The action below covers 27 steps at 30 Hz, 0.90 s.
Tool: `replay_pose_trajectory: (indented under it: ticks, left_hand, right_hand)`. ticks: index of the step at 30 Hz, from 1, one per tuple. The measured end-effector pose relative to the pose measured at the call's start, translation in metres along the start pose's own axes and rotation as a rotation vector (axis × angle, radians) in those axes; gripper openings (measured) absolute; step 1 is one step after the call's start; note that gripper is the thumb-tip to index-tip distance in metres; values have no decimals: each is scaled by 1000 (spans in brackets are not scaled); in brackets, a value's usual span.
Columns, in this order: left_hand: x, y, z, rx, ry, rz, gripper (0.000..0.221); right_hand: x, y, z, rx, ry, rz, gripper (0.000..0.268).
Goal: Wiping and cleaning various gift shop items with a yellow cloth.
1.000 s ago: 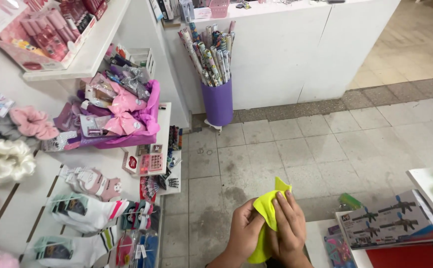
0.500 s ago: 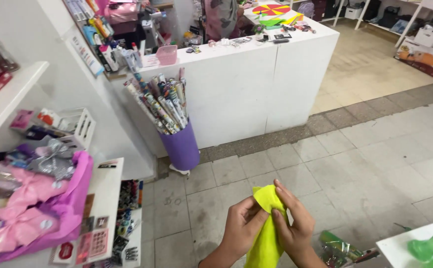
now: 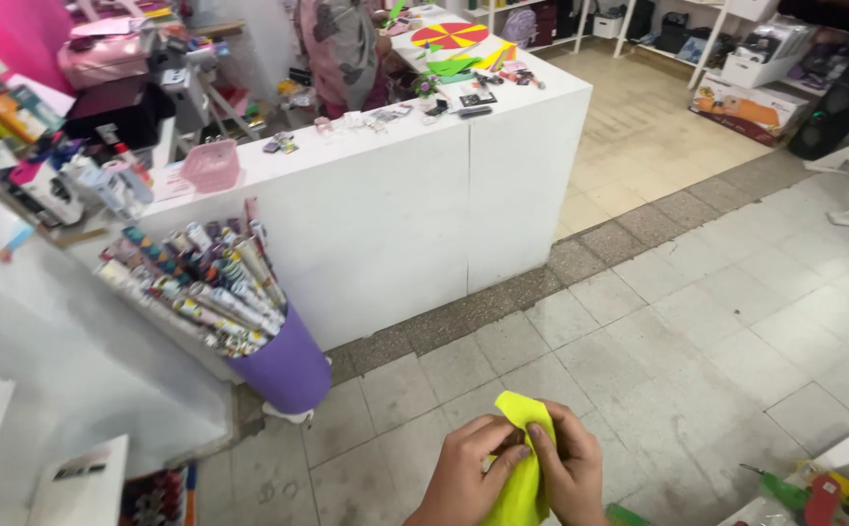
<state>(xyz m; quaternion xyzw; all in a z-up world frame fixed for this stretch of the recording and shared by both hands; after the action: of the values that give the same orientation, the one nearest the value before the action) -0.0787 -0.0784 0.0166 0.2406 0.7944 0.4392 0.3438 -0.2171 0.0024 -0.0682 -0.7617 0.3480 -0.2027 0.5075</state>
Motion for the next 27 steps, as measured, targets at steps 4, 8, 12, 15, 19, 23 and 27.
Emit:
replay_pose_trajectory:
  ticks: [4, 8, 12, 15, 19, 23, 27]
  left_hand:
    - [-7, -40, -63, 128, -73, -18, 12]
    - [-31, -62, -147, 211, -228, -52, 15]
    - [-25, -90, -215, 303, -462, -74, 17]
    - [-6, -84, -261, 157, -586, 180, 20]
    - [63, -116, -292, -3, -752, 397, 15]
    - [135, -133, -318, -370, -747, 632, 15]
    - [180, -104, -361, 132, -785, 318, 24]
  right_hand:
    - [6, 14, -61, 4, 5, 31, 21]
    - [20, 35, -131, 130, 38, 27, 27]
    - [13, 29, -164, 113, 117, 134, 31]
    - [-8, 9, -175, -106, 170, 373, 31]
    - [-61, 25, -173, -45, 252, 525, 34]
    - [-118, 60, -176, 81, 389, 638, 46]
    - [-165, 80, -206, 245, 338, 777, 41]
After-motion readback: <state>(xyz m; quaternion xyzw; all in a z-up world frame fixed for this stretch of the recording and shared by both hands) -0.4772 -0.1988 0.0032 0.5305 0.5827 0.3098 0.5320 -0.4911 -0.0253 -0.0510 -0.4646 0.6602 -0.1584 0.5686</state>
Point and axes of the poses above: each hand's wrist, its own z-axis away from the middle knuckle, its own x-axis out of the palm, y = z × x, the point moved 5 cm from there along -z, towards the middle knuckle, and after that the axes turned 1 degree about z, right-handed, at the moved point
